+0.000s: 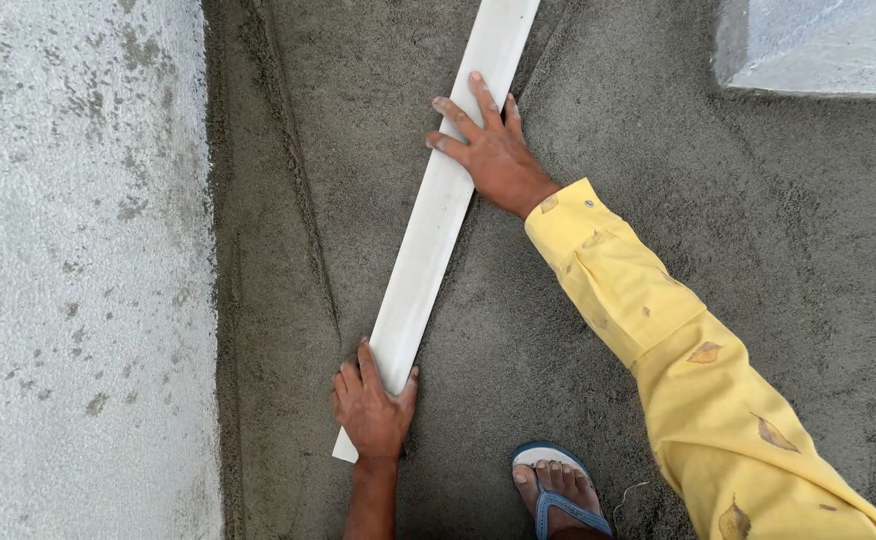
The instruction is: The recorder is seen smoothing wet cement or plaster on a floor/wall surface using a long straight edge tool.
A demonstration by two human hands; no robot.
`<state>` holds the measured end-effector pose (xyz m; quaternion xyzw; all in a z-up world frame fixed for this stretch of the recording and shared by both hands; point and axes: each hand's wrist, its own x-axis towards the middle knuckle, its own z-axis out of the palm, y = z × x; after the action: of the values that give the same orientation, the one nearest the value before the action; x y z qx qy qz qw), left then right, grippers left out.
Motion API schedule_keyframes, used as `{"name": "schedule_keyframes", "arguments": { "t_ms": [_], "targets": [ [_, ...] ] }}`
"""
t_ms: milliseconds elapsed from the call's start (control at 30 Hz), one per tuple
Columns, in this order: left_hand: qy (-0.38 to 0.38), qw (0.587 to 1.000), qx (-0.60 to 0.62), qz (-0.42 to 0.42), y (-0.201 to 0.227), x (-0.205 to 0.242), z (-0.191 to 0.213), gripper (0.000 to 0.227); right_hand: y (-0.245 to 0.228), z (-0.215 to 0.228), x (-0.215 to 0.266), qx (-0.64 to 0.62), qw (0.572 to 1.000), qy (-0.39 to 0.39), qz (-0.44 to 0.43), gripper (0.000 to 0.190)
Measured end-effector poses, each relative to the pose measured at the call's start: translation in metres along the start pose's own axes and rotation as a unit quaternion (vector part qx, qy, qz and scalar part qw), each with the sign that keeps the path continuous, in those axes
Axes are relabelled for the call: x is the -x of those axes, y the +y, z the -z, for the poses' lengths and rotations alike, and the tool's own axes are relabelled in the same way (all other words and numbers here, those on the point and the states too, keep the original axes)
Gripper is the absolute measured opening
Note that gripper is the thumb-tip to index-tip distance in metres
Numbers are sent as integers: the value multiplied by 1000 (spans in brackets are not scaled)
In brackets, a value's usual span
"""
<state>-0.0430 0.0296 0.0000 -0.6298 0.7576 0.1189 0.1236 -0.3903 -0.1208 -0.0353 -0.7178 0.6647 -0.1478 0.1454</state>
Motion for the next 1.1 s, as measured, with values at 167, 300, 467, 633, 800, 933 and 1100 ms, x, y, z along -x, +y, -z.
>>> {"name": "schedule_keyframes", "arguments": {
  "t_ms": [167,300,467,633,800,933,1100],
  "targets": [
    [-9,1000,0,-4,2,-2,3,95,5,1,8,4,1000,0,-10,48],
    [-9,1000,1,-19,2,-1,5,93,7,2,16,12,1000,-8,-23,54],
    [10,999,13,-46,0,-1,4,93,11,0,22,17,999,-4,-34,52],
    [-8,998,23,-55,-1,-1,5,93,13,-2,32,34,999,2,-37,51],
    [-22,997,41,-65,-5,2,1,93,15,0,46,41,998,-9,-48,54],
    [-17,996,31,-83,-9,4,-3,96,12,1,54,45,997,-9,-61,55],
    [-26,995,47,-80,-16,14,-5,97,10,-6,62,57,997,-10,-57,55]
  ]
}}
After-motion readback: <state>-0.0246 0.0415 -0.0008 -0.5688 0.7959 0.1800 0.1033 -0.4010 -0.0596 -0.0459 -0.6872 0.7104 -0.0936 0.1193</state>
